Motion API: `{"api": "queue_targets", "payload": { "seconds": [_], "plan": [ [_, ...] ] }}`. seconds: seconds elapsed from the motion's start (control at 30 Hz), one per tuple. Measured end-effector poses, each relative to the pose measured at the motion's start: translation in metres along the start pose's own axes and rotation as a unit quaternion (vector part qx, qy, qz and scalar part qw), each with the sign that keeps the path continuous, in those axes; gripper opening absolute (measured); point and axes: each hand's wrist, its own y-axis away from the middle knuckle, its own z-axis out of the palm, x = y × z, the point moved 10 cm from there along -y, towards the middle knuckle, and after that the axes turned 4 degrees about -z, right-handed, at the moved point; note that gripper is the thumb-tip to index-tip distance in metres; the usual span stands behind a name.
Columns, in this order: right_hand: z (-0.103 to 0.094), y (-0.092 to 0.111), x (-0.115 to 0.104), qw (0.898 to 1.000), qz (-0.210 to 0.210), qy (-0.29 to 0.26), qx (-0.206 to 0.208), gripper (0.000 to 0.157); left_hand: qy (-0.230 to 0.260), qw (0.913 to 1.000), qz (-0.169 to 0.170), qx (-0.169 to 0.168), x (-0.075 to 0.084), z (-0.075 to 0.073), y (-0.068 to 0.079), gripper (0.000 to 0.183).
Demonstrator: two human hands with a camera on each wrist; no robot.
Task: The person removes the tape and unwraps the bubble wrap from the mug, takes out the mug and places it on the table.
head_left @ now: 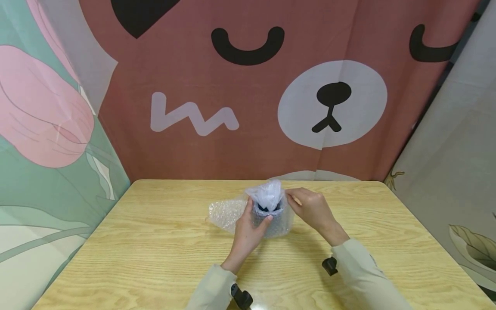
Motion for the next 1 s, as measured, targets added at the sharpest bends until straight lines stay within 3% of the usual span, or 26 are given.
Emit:
{"api": "queue_targets", "payload": {
  "seconds": [0.13, 0.3, 0.4, 0.53, 0.67, 0.77, 1.0],
  "plan": [
    [0.0, 0.0, 0.001, 1.0, 0.007, -0.019, 0.004, 0.02, 0.001, 1.0, 0.004, 0.004, 0.001, -0.001, 0.0, 0.08],
    [0.004, -0.003, -0.005, 0.998, -0.024, -0.051, -0.021, 0.035, 0.001, 1.0, 0.005, 0.006, 0.002, -0.001, -0.001, 0.08],
    [0.007, -0.008, -0.012, 0.995, -0.052, -0.075, -0.051, 0.048, 0.001, 1.0, 0.005, 0.005, 0.002, -0.001, -0.001, 0.08],
    [0.015, -0.017, -0.023, 0.984, -0.087, -0.099, -0.124, 0.054, 0.001, 1.0, 0.002, 0.0, 0.002, 0.0, -0.001, 0.08],
    [0.025, -0.022, -0.029, 0.969, -0.107, -0.101, -0.198, 0.051, -0.001, 1.0, -0.006, -0.006, 0.0, 0.001, -0.001, 0.081],
    [0.029, -0.024, -0.032, 0.961, -0.112, -0.104, -0.229, 0.047, -0.003, 0.9999, -0.01, -0.01, -0.001, 0.002, -0.001, 0.081],
    [0.025, -0.032, -0.029, 0.964, -0.098, -0.127, -0.211, 0.031, -0.004, 0.9999, -0.009, -0.006, -0.001, 0.001, -0.002, 0.08]
  ]
}}
